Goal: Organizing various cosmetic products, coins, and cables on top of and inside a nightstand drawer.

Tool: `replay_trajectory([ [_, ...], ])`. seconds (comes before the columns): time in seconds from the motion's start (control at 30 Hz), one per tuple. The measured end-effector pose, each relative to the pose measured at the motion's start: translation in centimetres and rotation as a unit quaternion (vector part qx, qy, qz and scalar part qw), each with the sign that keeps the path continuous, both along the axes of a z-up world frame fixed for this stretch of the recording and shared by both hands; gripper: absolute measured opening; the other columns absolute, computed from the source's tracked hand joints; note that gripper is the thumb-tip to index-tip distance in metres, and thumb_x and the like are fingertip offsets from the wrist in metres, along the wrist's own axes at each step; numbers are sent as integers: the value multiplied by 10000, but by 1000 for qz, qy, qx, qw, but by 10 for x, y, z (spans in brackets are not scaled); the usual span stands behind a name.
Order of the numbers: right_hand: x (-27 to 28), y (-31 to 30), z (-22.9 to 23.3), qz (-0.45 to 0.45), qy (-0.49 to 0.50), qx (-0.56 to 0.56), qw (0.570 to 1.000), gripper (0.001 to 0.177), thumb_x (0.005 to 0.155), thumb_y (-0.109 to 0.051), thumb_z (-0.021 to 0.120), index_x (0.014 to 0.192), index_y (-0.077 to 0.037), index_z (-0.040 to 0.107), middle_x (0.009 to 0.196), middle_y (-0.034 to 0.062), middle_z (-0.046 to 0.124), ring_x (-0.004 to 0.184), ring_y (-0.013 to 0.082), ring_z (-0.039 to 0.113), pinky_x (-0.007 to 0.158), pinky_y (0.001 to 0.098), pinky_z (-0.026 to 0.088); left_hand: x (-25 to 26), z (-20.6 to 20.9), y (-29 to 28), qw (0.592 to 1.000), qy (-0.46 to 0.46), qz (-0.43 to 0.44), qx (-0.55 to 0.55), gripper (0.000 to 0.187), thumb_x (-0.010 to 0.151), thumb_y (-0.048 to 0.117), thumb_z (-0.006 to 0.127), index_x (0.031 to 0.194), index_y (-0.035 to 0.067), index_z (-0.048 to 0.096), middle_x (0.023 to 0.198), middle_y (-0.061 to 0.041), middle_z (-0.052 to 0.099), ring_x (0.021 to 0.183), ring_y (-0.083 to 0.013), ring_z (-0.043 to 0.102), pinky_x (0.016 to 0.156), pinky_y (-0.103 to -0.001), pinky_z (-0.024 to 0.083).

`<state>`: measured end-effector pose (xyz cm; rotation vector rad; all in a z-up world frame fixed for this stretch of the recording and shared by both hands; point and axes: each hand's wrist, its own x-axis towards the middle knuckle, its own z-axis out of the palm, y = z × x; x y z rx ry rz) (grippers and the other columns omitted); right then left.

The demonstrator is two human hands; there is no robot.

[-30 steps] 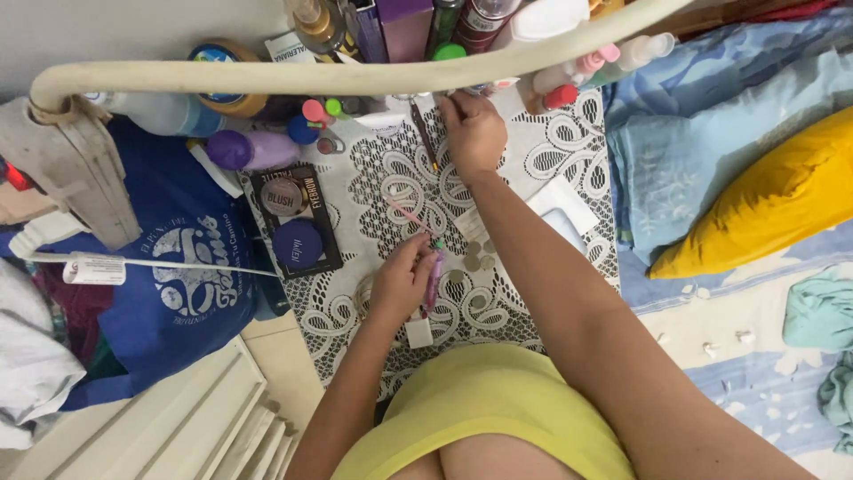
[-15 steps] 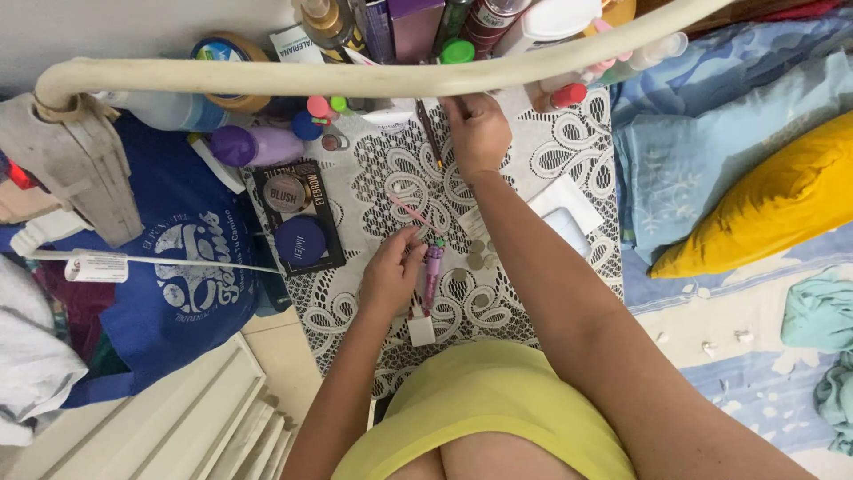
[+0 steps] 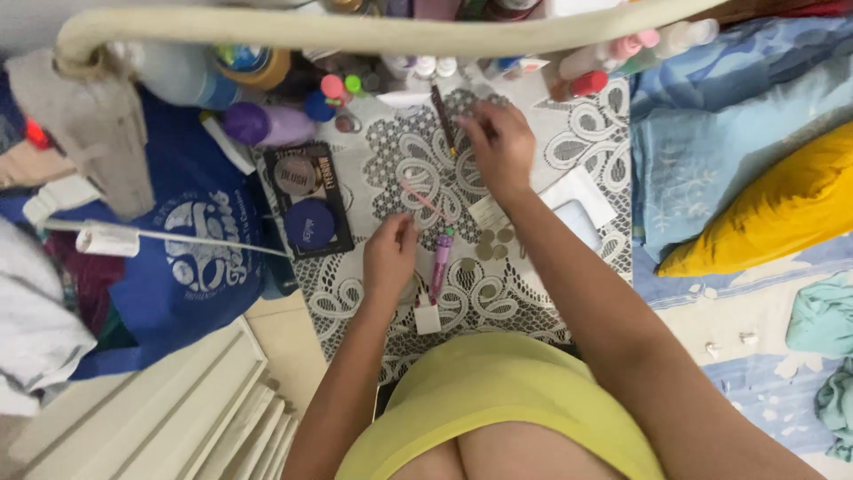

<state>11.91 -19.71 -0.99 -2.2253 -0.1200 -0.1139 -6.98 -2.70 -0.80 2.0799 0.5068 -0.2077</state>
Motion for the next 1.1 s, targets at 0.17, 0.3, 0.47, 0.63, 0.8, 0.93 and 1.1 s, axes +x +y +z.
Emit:
replay_trajectory([
  [0.17,-69,2,23,214,45,-65,974,143,869,-179,799,909,-56,737,830,108,682,749,296,673,667,418,550,30,8,-3,999,3,49,1,208,956,201,689,1105,60,728,900,-149,748,792,-311,729,707,-399,559],
  [0.3,-83,10,23,265,117,-118,950,155,835,-206,785,851,-65,722,824,129,677,743,342,672,646,460,540,40,0,-6,998,33,61,-11,197,957,200,680,1094,74,746,839,-132,743,725,-293,717,664,-395,545],
  [0.47,-81,10,15,280,122,-148,941,136,863,-185,761,853,-55,726,846,143,690,755,354,678,659,476,541,21,-13,-2,996,13,77,-43,258,960,229,680,1166,79,719,869,-118,753,725,-243,727,668,-358,555],
  [0.63,-79,43,30,274,175,-71,943,146,849,-190,750,898,-53,763,829,137,730,719,319,701,653,448,551,1,29,18,992,25,110,-59,278,983,253,672,1200,80,695,985,-101,756,790,-220,736,670,-357,564],
  [0.8,-85,103,12,224,267,62,935,181,869,-197,736,897,-22,774,735,122,736,584,208,686,558,356,535,-27,36,42,987,-70,104,96,227,980,164,671,1178,63,716,1006,-140,699,804,-305,690,740,-397,563],
  [0.93,-88,126,5,200,356,71,910,213,878,-218,729,836,-12,769,636,89,721,506,153,660,497,321,522,-38,37,49,979,-75,92,168,228,951,121,660,1163,69,728,1048,-152,704,849,-345,693,748,-417,559],
  [1.1,-89,133,9,212,357,59,908,218,883,-191,724,799,2,781,606,84,707,493,127,659,500,300,529,-51,30,52,982,-53,72,169,219,921,135,707,1134,113,751,993,-131,695,871,-352,687,755,-435,560],
])
